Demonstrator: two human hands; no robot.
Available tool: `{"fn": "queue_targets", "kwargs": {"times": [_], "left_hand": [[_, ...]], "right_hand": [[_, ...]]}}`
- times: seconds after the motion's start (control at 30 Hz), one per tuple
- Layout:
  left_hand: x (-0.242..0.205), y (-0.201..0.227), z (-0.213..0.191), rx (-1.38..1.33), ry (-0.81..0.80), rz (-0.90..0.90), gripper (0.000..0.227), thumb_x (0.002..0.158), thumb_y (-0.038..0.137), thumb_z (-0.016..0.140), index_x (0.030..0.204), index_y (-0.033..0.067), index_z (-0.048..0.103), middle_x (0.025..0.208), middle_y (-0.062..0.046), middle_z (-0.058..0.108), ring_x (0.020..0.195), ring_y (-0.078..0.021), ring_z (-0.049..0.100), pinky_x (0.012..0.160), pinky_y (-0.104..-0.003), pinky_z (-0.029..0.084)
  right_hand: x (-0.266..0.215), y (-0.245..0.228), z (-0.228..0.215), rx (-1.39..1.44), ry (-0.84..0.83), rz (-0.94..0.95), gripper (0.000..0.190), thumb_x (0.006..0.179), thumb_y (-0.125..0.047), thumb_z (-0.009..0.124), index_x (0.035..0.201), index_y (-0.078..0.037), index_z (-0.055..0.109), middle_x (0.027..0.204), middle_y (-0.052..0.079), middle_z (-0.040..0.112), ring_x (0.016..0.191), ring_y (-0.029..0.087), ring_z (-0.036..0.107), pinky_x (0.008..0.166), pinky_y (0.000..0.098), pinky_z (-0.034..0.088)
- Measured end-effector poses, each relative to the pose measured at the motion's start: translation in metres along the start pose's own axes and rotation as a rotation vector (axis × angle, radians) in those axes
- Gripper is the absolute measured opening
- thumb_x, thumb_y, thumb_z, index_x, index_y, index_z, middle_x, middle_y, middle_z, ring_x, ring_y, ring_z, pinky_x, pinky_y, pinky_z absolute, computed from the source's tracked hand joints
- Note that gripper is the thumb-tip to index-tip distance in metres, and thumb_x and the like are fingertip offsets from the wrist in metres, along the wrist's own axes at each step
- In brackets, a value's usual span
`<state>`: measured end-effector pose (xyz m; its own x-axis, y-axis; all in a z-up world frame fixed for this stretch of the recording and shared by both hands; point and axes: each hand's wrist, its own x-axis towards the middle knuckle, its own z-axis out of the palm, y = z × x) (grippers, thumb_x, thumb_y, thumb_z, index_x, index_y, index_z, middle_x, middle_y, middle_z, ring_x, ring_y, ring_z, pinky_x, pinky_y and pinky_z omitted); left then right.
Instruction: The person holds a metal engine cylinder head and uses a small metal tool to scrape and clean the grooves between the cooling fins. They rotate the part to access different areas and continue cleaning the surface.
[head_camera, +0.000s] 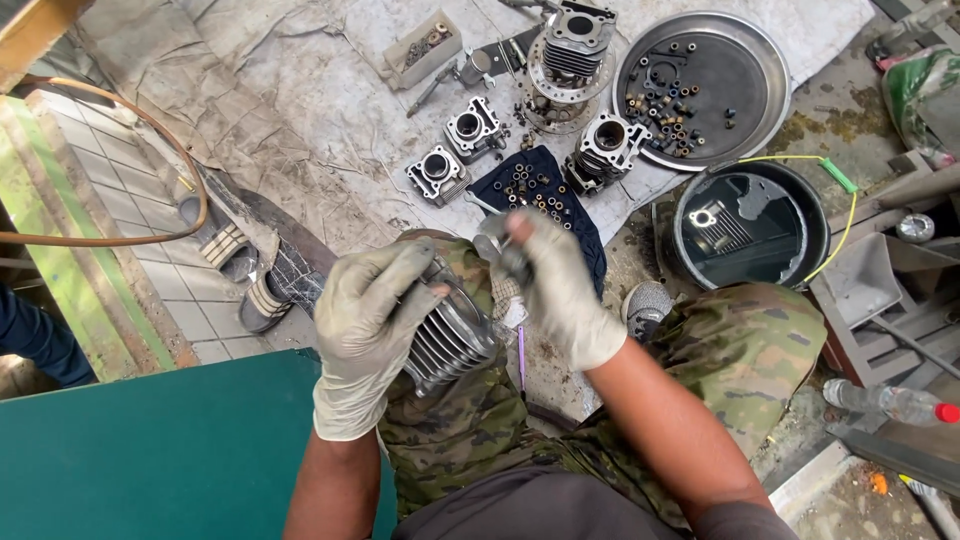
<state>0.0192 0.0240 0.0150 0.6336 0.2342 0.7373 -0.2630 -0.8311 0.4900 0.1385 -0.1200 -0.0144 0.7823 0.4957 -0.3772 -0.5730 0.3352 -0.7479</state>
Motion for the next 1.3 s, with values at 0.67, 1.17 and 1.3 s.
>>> {"fn": "queue_targets", "kwargs": {"times": [0.67,1.17,1.3], "left_hand": [[-0.023,-0.004,-0.044,0.129,-0.020,-0.119,0.029,0.087,-0.006,0.087,0.109,-0.0060,0.068,0.103,-0.024,0.070,0.095,-0.0328,0.074,0.086,-0.039,0.064],[-0.032,0.009,-0.044,0.235,-0.036,-0.250,0.030,0.083,0.001,0.089,0.105,-0.0042,0.069,0.101,-0.023,0.072,0.092,-0.0328,0.072,0.087,-0.042,0.058],[-0.035,0.011,-0.044,0.214,-0.046,-0.300,0.031,0.083,-0.001,0.088,0.106,-0.0020,0.068,0.101,-0.020,0.069,0.093,-0.0314,0.074,0.086,-0.041,0.063]], "right_hand": [[0.204,0.222,-0.377,-0.117,0.626,0.462,0.018,0.100,-0.001,0.053,0.108,-0.008,0.068,0.088,0.010,0.074,0.071,0.018,0.071,0.067,0.0320,0.066],[0.220,0.267,-0.407,-0.096,0.789,0.618,0.015,0.095,-0.011,0.054,0.092,-0.012,0.069,0.076,0.007,0.070,0.063,0.018,0.068,0.069,0.0361,0.063],[0.231,0.270,-0.403,-0.091,0.823,0.630,0.018,0.096,-0.013,0.053,0.089,-0.012,0.069,0.079,0.008,0.071,0.069,0.020,0.071,0.075,0.0384,0.064]]}}
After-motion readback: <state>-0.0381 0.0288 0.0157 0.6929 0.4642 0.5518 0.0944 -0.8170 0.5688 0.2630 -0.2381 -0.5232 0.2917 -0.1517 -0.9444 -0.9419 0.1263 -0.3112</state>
